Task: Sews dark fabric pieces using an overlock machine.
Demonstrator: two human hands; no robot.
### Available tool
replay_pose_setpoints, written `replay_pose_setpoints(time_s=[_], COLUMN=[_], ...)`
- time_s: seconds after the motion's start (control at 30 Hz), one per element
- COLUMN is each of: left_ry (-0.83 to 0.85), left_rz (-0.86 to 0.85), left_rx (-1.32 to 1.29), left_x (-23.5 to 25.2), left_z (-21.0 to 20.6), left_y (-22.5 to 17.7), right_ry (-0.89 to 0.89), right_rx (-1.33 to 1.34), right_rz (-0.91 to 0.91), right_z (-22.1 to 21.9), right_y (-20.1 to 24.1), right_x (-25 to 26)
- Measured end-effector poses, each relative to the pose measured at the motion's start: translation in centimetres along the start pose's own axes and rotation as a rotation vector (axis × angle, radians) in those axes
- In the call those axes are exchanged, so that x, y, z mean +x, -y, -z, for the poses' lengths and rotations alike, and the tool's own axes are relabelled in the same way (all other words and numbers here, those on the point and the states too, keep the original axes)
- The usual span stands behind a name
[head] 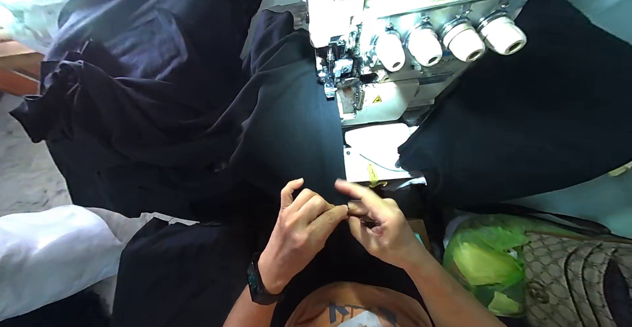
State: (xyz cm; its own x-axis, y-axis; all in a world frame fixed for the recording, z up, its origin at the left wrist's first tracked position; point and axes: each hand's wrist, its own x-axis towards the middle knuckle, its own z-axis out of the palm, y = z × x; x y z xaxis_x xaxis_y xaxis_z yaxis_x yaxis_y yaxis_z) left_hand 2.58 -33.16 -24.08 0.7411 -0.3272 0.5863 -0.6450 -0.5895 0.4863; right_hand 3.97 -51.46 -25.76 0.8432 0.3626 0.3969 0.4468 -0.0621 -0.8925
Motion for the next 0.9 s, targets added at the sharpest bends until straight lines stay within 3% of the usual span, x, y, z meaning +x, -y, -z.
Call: replay_pose_setpoints(time_s=[0.1, 0.2, 0.27, 0.37, 0.5, 0.63, 0.73, 0.83, 0.9], left_ry=[-0.262, -0.447, -0.516, -0.549, -0.421, -0.073, 0.193, 0.237, 0.224], left_rz=[0.096, 0.284, 0.340, 0.241, 0.017, -0.113, 0.010, 0.052, 0.033], left_rx=[0.003, 0.227, 0.336, 0.482, 0.479, 0.369, 0.174, 0.063, 0.035], left_x=[-2.1, -3.0, -2.5, 0.0, 3.0, 6.8, 9.8, 11.8, 12.9], left_z=[-3.6, -7.3, -6.9, -3.7, -0.1, 2.3, 3.3, 3.6, 3.7], left_y=[0.2, 3.0, 5.9, 8.1, 8.7, 8.0, 9.0, 11.3, 13.0], right_ry=[0.011, -0.034, -0.046, -0.093, -0.191, -0.304, -0.379, -0.443, -0.558], right_rx=[-0.225, -0.237, -0.214, -0.172, 0.006, 0.059, -0.080, -0.135, -0.019], right_rz=[0.162, 0.184, 0.121, 0.006, -0.043, -0.104, -0.032, -0.035, 0.006], right_z=[0.9, -0.1, -0.8, -0.9, -1.0, -0.4, 0.0, 0.2, -0.2], right_y=[1.3, 1.4, -0.1, -2.3, -3.3, -3.1, -3.7, -3.8, -4.0], right_x=[0.8, 1.1, 1.3, 2.9, 6.0, 8.9, 10.7, 11.3, 10.7])
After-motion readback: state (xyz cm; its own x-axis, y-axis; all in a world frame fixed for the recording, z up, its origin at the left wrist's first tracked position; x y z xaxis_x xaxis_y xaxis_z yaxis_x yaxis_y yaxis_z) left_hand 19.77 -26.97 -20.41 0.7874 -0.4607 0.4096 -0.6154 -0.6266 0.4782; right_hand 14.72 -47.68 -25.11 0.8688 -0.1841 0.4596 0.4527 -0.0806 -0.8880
